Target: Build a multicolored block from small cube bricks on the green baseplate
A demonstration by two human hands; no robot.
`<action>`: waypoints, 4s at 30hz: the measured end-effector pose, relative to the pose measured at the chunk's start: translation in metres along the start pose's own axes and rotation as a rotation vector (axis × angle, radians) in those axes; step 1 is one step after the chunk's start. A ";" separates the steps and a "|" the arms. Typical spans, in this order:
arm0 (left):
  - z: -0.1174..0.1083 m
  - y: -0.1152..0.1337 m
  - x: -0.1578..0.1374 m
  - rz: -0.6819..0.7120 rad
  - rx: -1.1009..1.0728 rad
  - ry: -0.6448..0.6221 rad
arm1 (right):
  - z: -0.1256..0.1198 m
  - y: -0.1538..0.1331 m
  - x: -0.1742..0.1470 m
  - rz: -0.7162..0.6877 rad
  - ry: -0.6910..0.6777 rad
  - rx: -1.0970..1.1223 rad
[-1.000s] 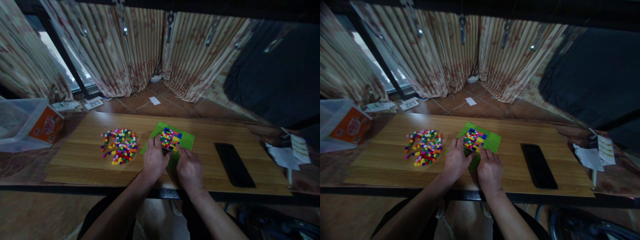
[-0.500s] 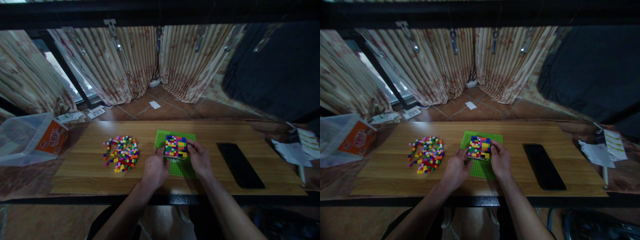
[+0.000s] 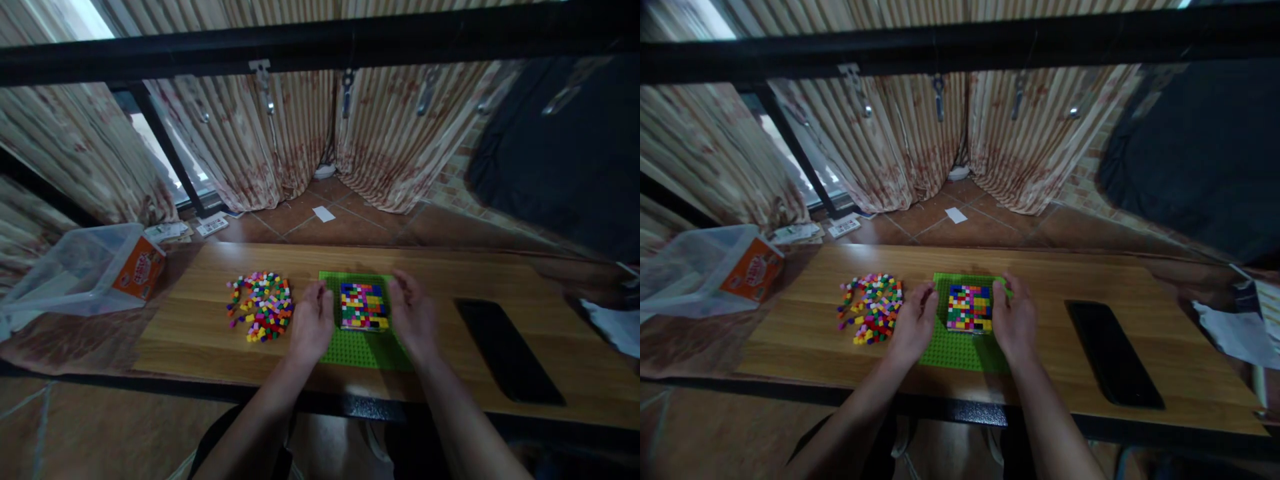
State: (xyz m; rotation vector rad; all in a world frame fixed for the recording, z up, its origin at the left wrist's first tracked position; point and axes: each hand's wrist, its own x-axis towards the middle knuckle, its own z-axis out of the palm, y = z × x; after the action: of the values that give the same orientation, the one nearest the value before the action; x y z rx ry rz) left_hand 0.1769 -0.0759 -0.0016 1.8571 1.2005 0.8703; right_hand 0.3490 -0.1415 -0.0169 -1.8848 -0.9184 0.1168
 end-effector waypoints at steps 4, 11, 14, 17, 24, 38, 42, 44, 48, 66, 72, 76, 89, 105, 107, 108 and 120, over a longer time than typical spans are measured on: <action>0.009 0.012 -0.005 -0.085 -0.131 -0.030 | 0.015 -0.027 -0.001 -0.303 -0.082 -0.220; 0.012 0.017 -0.009 -0.055 -0.134 0.098 | 0.036 -0.035 -0.007 -0.382 -0.474 -0.637; 0.003 0.010 -0.006 -0.011 -0.074 0.137 | 0.035 -0.037 -0.005 -0.371 -0.506 -0.700; -0.014 0.002 0.000 0.002 -0.018 0.138 | 0.033 -0.041 -0.005 -0.363 -0.505 -0.726; -0.073 -0.036 0.022 -0.118 0.113 0.143 | 0.034 -0.045 -0.017 -0.373 -0.495 -0.751; -0.064 -0.046 0.029 0.153 0.532 0.041 | 0.035 -0.049 -0.022 -0.372 -0.475 -0.748; -0.051 -0.051 0.031 0.203 0.606 0.027 | 0.034 -0.047 -0.022 -0.387 -0.462 -0.734; -0.049 -0.054 0.032 0.215 0.611 0.027 | 0.034 -0.046 -0.022 -0.394 -0.455 -0.724; -0.051 -0.059 0.034 0.205 0.630 0.014 | 0.034 -0.045 -0.022 -0.392 -0.451 -0.710; -0.085 -0.072 0.039 0.121 0.558 0.031 | 0.035 -0.043 -0.022 -0.387 -0.441 -0.660; -0.087 -0.076 0.041 0.085 0.530 0.050 | 0.034 -0.045 -0.022 -0.369 -0.450 -0.669; -0.087 -0.074 0.040 0.060 0.553 0.067 | 0.034 -0.048 -0.022 -0.359 -0.457 -0.666; -0.093 -0.068 0.043 0.040 0.415 0.129 | 0.034 -0.051 -0.022 -0.322 -0.468 -0.665; -0.091 -0.075 0.050 -0.113 -0.108 0.194 | 0.034 -0.054 -0.024 -0.322 -0.427 -0.596; -0.089 -0.067 0.048 -0.158 -0.294 0.171 | 0.034 -0.054 -0.024 -0.319 -0.414 -0.579; -0.088 -0.062 0.047 -0.181 -0.390 0.144 | 0.034 -0.054 -0.024 -0.318 -0.402 -0.561; -0.032 -0.005 0.020 -0.242 -0.973 -0.115 | 0.024 -0.063 -0.022 -0.228 -0.290 0.209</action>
State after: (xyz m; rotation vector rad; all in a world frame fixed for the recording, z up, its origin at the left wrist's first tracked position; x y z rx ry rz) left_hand 0.1541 -0.0488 0.0122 0.9361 0.6942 0.9526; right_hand 0.2885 -0.1239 0.0154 -1.5832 -1.2607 0.3410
